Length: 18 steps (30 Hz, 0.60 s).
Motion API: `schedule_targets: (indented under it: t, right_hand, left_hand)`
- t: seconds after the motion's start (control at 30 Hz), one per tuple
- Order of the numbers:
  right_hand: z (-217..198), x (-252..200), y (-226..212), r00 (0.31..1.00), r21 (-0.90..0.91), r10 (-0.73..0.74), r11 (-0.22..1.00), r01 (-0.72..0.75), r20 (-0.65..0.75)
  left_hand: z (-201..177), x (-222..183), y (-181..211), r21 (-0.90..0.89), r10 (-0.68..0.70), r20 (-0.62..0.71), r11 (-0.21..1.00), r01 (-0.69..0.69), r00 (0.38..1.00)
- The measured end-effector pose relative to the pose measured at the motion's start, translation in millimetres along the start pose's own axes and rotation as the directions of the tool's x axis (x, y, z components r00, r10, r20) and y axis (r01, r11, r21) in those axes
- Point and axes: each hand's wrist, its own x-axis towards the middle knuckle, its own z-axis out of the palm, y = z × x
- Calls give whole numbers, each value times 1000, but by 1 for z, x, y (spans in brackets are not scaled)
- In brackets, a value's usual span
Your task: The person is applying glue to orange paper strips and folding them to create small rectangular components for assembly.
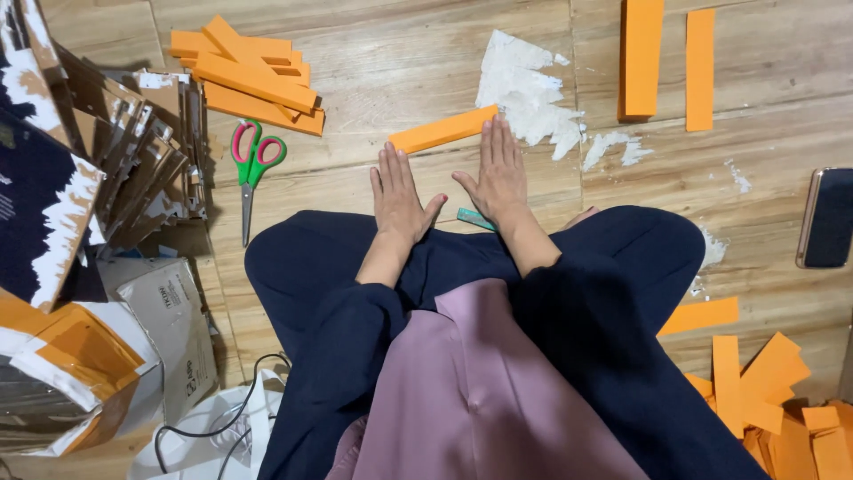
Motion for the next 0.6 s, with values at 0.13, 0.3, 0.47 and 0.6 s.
schedule_targets:
  t: [0.13,0.3,0.47,0.6]
  right_hand:
    - [-4,0,4,1000,-19,7,1000,-7,-23]
    - [8,15,13,977,-79,-82,995,68,-195]
    - [17,32,25,905,-216,-196,969,119,-377]
    - [19,44,34,786,-218,-237,967,133,-571]
  left_hand:
    - [18,15,0,167,-28,-60,985,37,998]
    - [47,77,-27,600,543,-625,794,-100,561]
    - [15,82,-36,660,626,-575,735,-152,527]
    - [-29,81,-62,537,613,-666,790,-297,425]
